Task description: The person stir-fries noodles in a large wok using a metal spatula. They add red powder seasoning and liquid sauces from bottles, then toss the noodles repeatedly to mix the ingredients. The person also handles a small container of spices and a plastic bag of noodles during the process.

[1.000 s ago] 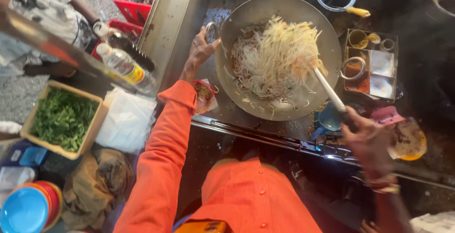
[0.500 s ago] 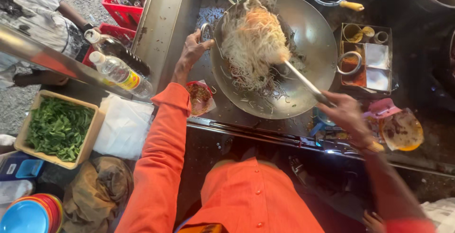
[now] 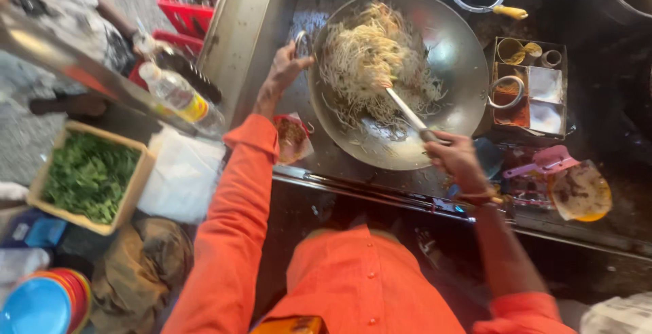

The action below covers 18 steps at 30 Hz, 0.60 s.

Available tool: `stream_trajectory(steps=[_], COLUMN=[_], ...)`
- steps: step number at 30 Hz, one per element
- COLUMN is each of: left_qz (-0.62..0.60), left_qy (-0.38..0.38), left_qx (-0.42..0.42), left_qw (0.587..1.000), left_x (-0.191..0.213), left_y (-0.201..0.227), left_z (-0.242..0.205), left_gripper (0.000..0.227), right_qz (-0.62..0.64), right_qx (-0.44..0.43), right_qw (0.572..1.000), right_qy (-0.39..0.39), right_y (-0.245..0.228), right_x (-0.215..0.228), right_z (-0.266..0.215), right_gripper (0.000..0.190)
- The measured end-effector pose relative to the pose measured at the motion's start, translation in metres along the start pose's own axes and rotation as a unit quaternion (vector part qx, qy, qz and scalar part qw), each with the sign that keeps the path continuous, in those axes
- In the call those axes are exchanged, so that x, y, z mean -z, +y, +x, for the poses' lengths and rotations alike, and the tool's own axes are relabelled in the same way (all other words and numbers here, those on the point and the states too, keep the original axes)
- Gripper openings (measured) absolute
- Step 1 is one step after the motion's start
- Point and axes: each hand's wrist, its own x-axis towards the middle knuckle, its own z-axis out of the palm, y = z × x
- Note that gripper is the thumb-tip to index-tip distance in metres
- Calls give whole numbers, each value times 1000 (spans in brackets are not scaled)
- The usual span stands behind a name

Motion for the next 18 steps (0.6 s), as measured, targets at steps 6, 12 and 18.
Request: stream_trajectory(steps=[6, 12, 18], left_qz=[16, -6, -46], left_qy=[41, 30, 18], left_qx=[5, 46, 3], left_qw=[999, 998, 999], left_x=[-8, -9, -7], left_y=[-15, 21, 26], left_z=[-19, -29, -37], left_gripper=[67, 49, 29], right_qz=[-233, -490, -579], right_qx=[156, 295, 168], right_qw=[952, 754, 753], right_qy=[122, 323, 265], right_y=[-37, 53, 137], right_x=[65, 82, 54], right_z=[-105, -108, -47], right_gripper=[52, 57, 59])
